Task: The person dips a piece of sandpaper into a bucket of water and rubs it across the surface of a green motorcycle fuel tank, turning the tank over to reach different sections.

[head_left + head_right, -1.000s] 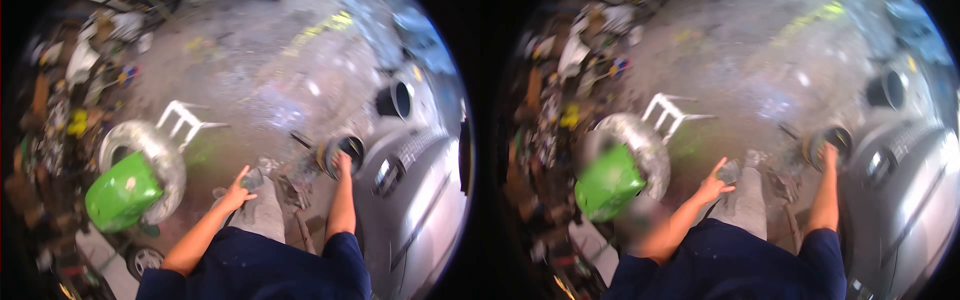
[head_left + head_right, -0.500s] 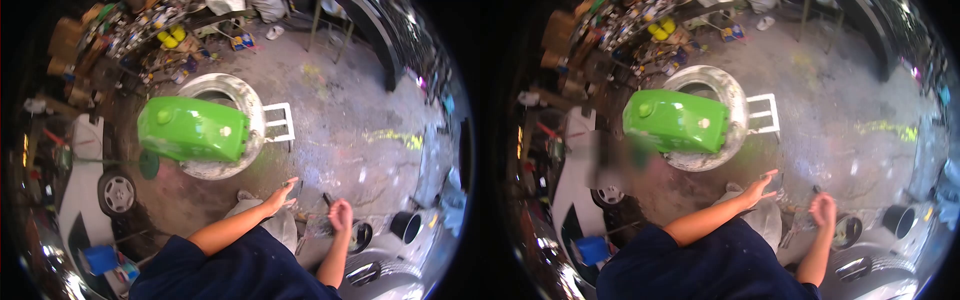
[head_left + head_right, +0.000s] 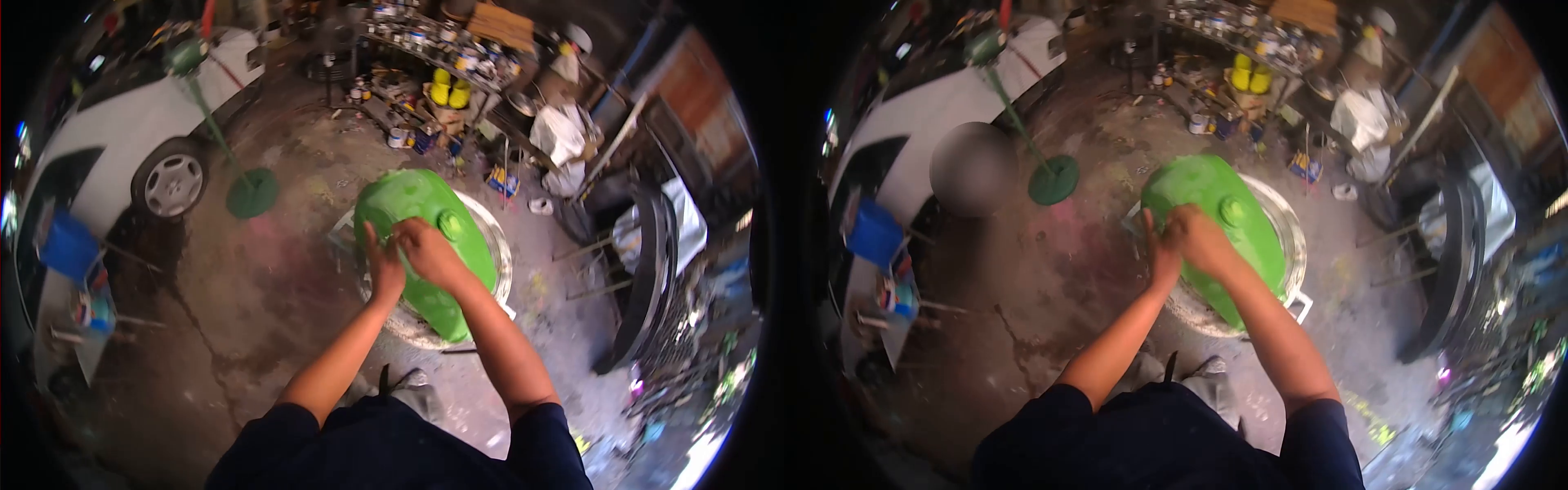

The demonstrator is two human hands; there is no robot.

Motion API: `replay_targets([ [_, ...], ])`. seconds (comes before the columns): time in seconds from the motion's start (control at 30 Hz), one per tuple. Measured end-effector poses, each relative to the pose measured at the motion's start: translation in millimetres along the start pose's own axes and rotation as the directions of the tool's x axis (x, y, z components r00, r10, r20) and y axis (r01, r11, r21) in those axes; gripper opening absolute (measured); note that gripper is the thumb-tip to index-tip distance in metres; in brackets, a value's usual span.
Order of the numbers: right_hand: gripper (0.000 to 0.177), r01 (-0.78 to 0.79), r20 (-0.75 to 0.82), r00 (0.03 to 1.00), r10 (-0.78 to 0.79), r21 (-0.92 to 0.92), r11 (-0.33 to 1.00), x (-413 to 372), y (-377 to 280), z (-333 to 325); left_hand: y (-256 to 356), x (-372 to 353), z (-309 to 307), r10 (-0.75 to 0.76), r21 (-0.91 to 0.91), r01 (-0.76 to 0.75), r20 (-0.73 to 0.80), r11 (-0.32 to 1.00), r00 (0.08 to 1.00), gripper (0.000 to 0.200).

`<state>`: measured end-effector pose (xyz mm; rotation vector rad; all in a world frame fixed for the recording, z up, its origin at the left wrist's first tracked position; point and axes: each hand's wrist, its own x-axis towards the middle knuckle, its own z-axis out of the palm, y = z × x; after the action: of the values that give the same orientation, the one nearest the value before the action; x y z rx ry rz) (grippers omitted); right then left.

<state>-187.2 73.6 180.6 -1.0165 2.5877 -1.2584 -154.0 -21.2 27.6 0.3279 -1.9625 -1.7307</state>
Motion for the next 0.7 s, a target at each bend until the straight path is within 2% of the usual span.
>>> replay_targets([
  [0.03, 0.021, 0.019, 0.056, 0.998, -0.015, -0.076, 0.997, 24.5, 9.4, -6.5, -25.4, 18.0, 8.8, 0.098, 0.185, -0.096, -0.002, 0.978, 0.995, 0.072],
  [0.1, 0.020, -0.009, 0.018, 1.000, 0.011, -0.119, 0.993, 75.3, 51.2, -6.9, 12.3, 20.3, 26.5, 0.100, 0.161, -0.099, -0.002, 0.982, 0.995, 0.071],
  [0.13, 0.021, 0.025, 0.018, 1.000, -0.022, -0.189, 0.982, 98.4, 71.1, -12.4, 16.7, 11.1, 33.5, 0.131, 0.200, -0.129, 0.002, 0.971, 0.991, 0.071],
  [0.2, 0.032, 0.024, 0.083, 0.997, 0.000, -0.293, 0.956, 139.9, 115.8, -25.8, 15.0, -18.9, 49.8, 0.187, 0.289, -0.186, 0.024, 0.939, 0.982, 0.070],
  [0.27, 0.043, -0.027, 0.116, 0.990, 0.076, -0.374, 0.927, 164.0, 152.3, -31.9, 3.1, -49.5, 59.9, 0.172, 0.284, -0.167, 0.006, 0.944, 0.985, 0.071],
  [0.3, 0.046, -0.045, 0.116, 0.990, 0.082, -0.291, 0.956, 165.4, 178.1, -28.1, -2.3, -57.9, 64.2, 0.160, 0.283, -0.156, 0.008, 0.946, 0.987, 0.071],
  [0.37, 0.052, -0.089, 0.116, 0.988, 0.103, -0.119, 0.989, 161.6, 222.2, -18.0, 3.7, -25.8, 59.9, 0.130, 0.290, -0.100, -0.083, 0.952, 0.988, 0.069],
  [0.47, 0.056, -0.111, 0.141, 0.983, 0.119, -0.063, 0.992, 150.2, 212.0, -23.2, -4.9, 62.5, 41.7, 0.077, 0.370, 0.002, -0.199, 0.929, 0.977, 0.068],
  [0.57, 0.055, -0.050, 0.101, 0.993, 0.061, -0.112, 0.992, 152.4, 214.7, -17.8, -10.1, 66.7, 48.0, 0.073, 0.394, 0.020, -0.219, 0.919, 0.973, 0.069],
  [0.67, 0.053, -0.023, 0.072, 0.997, 0.031, -0.109, 0.994, 150.7, 219.9, -15.0, 5.7, -40.8, 82.6, 0.123, 0.322, -0.078, -0.120, 0.943, 0.985, 0.070],
  [0.7, 0.052, -0.016, 0.050, 0.998, 0.022, -0.107, 0.994, 149.8, 219.4, -14.5, 10.6, -49.6, 83.9, 0.134, 0.298, -0.096, -0.111, 0.950, 0.985, 0.070],
])
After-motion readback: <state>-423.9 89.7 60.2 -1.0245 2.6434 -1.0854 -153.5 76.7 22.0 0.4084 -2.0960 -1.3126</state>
